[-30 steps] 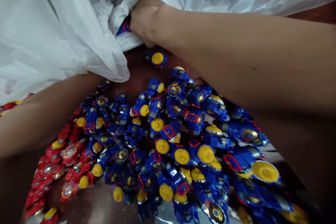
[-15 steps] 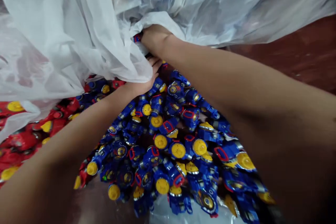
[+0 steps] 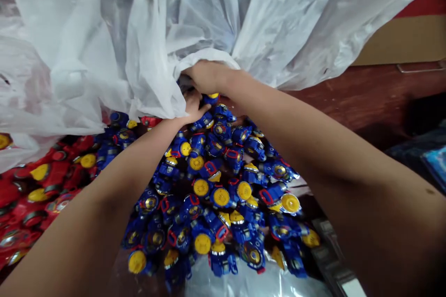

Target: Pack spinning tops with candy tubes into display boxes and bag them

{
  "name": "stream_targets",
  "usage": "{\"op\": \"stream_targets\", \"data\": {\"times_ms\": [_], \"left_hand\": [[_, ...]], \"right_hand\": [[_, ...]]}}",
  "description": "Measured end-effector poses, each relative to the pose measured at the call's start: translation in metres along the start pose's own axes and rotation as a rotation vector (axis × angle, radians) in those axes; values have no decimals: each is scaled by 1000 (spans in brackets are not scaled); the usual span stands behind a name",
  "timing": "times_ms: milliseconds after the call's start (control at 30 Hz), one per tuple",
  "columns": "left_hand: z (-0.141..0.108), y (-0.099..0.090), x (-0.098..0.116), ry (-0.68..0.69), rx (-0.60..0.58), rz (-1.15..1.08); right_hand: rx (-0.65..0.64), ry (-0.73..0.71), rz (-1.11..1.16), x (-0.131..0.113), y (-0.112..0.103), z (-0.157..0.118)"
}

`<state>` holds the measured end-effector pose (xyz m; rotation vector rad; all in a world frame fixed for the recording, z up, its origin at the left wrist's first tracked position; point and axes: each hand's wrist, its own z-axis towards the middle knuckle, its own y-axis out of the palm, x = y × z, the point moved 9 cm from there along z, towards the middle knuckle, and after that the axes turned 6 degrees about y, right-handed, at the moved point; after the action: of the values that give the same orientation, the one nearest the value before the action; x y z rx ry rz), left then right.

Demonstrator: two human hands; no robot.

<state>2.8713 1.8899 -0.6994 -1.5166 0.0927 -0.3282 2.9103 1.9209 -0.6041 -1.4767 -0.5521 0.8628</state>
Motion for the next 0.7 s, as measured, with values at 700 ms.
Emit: {"op": "stream_targets", "data": {"times_ms": [700], "left_hand": [[-382, -76, 50, 48, 236, -79]], "right_hand": [[-280, 8, 285, -137, 12, -289]]}}
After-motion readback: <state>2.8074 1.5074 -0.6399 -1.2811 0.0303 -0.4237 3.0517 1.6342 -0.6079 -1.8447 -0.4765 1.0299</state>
